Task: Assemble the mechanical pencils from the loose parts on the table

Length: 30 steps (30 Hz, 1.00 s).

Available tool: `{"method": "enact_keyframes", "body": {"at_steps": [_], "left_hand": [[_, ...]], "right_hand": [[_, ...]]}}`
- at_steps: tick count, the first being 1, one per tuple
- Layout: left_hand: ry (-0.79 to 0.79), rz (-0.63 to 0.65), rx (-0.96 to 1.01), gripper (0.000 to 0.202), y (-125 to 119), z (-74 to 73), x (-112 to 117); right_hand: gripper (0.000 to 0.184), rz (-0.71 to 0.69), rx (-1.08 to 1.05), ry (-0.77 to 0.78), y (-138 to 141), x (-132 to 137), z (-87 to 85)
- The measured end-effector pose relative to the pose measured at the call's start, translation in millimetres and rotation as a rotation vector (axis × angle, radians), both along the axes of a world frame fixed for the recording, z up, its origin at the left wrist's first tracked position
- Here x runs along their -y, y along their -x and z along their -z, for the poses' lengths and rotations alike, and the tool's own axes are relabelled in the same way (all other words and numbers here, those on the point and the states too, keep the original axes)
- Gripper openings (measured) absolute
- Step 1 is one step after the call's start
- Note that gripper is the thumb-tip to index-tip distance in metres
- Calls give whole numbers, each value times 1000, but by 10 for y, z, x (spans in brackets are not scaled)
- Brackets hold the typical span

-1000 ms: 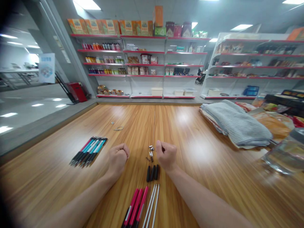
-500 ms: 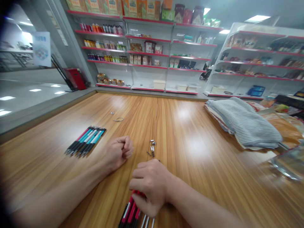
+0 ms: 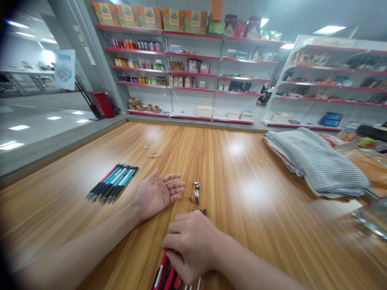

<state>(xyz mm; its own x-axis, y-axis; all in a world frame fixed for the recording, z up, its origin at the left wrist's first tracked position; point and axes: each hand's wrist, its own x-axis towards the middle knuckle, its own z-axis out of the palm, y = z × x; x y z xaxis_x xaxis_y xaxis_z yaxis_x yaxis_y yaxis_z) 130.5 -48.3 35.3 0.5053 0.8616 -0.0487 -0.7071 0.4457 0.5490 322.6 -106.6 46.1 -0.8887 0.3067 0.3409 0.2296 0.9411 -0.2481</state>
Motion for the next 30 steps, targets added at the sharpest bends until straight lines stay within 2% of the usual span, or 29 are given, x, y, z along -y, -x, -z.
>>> {"method": "enact_keyframes", "body": {"at_steps": [12,17,23,26,30], "left_hand": [[2,3,1,70,13,24,-14],[-6,57,57,77,-10,-71,28],[-15,138,202,89,-64,-199,119],[-3,163,228,97,-63,-206,135],[5,211,231,98,-53,-199,134]], "right_hand": [[15,67,8,113,11,23,20],[11,61,-22,119,19,-11,17],[4,155,-263,46,20,-89,-3],[5,224,-354,53,21,-113,-27],[6,249,-375,49,32,-121,-31]]}}
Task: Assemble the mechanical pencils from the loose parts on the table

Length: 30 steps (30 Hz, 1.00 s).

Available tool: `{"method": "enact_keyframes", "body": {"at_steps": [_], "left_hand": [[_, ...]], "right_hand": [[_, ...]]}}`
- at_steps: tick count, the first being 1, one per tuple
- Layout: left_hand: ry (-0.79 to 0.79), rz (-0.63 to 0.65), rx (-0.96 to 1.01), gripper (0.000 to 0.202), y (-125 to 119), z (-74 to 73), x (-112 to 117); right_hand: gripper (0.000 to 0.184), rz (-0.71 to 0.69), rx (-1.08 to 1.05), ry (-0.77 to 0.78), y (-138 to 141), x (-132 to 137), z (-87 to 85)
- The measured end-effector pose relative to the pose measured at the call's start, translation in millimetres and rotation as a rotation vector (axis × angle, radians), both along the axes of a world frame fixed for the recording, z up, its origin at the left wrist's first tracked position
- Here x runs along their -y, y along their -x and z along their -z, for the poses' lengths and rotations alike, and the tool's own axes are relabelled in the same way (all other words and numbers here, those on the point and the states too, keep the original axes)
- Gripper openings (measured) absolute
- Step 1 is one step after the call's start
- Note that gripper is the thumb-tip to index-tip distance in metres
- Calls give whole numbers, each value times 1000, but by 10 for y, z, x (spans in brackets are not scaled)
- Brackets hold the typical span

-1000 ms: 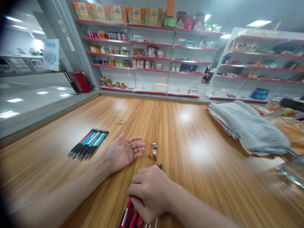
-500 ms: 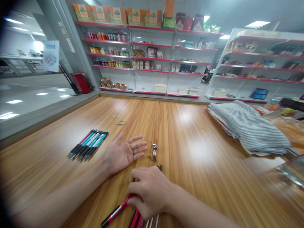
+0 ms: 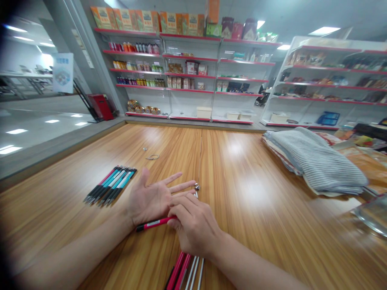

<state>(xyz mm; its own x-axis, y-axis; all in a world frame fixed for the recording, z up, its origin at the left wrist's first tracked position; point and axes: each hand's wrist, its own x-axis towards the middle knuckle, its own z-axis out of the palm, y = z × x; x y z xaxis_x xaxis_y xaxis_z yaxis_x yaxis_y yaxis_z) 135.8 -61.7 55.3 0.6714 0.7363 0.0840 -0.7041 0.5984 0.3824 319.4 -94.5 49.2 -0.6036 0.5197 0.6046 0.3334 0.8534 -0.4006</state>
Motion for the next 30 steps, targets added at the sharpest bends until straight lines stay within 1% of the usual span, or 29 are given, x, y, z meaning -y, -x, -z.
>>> {"method": "enact_keyframes", "body": {"at_steps": [6,11,19,30], "left_hand": [[2,34,-9,92,-4,5,5],[10,52,-10,93,0,9,11],[3,36,-20,90,-5,0,16],[-15,49,-39,92,-6,2,21]], "right_hand": [[8,9,67,31,2,6,-13],[6,13,111,32,-6,11,-21],[6,17,126,57,1,12,-4],[3,19,115,39,7,17,-26]]}}
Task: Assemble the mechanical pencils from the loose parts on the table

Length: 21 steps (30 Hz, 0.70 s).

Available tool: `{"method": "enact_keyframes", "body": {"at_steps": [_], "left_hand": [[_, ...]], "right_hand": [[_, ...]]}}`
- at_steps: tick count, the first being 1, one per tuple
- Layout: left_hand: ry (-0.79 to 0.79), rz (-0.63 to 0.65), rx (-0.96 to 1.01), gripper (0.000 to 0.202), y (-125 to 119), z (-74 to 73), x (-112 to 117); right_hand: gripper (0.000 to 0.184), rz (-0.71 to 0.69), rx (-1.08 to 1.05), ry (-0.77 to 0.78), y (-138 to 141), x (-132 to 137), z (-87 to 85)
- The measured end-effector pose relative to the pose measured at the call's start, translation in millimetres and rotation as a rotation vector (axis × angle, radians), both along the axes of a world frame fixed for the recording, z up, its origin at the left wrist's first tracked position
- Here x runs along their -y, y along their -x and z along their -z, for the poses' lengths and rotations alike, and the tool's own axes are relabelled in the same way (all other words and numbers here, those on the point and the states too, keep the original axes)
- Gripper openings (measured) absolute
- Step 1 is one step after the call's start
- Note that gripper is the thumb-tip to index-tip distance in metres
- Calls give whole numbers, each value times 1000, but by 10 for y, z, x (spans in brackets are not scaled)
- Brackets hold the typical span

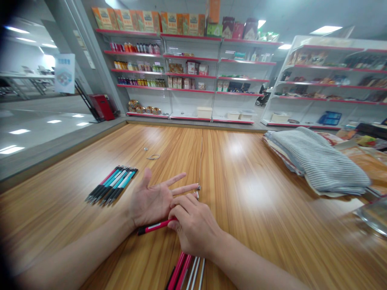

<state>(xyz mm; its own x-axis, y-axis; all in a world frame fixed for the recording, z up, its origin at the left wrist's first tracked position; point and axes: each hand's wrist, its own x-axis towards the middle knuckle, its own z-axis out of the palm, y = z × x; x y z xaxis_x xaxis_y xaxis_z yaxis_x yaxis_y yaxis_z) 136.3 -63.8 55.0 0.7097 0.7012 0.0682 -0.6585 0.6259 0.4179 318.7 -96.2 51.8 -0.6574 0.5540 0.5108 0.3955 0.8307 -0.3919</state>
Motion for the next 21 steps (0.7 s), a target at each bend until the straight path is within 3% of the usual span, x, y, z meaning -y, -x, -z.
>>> {"method": "enact_keyframes", "body": {"at_steps": [21], "left_hand": [[12,15,-31,89,-18,-6,32]], "right_hand": [[4,5,27,14,25,-14,79]]}}
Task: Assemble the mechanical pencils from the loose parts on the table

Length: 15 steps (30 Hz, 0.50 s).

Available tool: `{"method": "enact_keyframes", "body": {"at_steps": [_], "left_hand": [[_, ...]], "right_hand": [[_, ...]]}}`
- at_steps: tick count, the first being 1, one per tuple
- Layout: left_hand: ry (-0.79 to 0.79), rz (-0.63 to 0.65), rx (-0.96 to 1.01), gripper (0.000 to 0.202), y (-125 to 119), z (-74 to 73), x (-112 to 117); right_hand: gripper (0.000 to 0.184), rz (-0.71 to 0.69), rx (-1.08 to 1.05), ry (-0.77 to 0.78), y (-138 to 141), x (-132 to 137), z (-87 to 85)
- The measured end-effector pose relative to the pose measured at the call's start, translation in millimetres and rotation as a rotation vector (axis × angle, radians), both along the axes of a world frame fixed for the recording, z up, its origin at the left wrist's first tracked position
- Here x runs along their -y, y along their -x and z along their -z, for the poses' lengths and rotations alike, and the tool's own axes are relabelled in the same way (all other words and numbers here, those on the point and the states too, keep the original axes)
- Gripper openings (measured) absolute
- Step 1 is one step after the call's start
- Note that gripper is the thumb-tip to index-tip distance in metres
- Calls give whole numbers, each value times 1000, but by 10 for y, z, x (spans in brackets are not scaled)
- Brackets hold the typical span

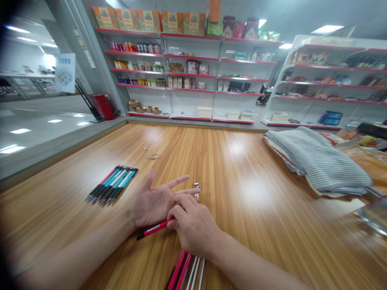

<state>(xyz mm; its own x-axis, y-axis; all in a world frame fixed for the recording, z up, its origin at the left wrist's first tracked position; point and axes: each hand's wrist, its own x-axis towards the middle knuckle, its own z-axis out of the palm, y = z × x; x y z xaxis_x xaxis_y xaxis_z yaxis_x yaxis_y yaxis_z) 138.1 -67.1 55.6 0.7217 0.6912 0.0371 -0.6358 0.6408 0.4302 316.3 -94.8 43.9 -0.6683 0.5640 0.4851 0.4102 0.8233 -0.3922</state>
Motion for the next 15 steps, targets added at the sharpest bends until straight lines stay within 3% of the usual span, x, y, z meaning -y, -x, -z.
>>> {"method": "enact_keyframes", "body": {"at_steps": [3,8,11,15], "left_hand": [[1,38,-36,80,-3,23,6],[-89,189,-232,44,-6,74,6],[-165,131,-308,36,-13,89,-2],[-184,95,-364,22,-19,109,-15]], "right_hand": [[5,9,-19,-30,-25,-54,2],[12,156,10,-125,-143,-167,-133],[14,188,20,-174,-193,-210,-193],[13,182,19,-127,-213,-228,-202]]}}
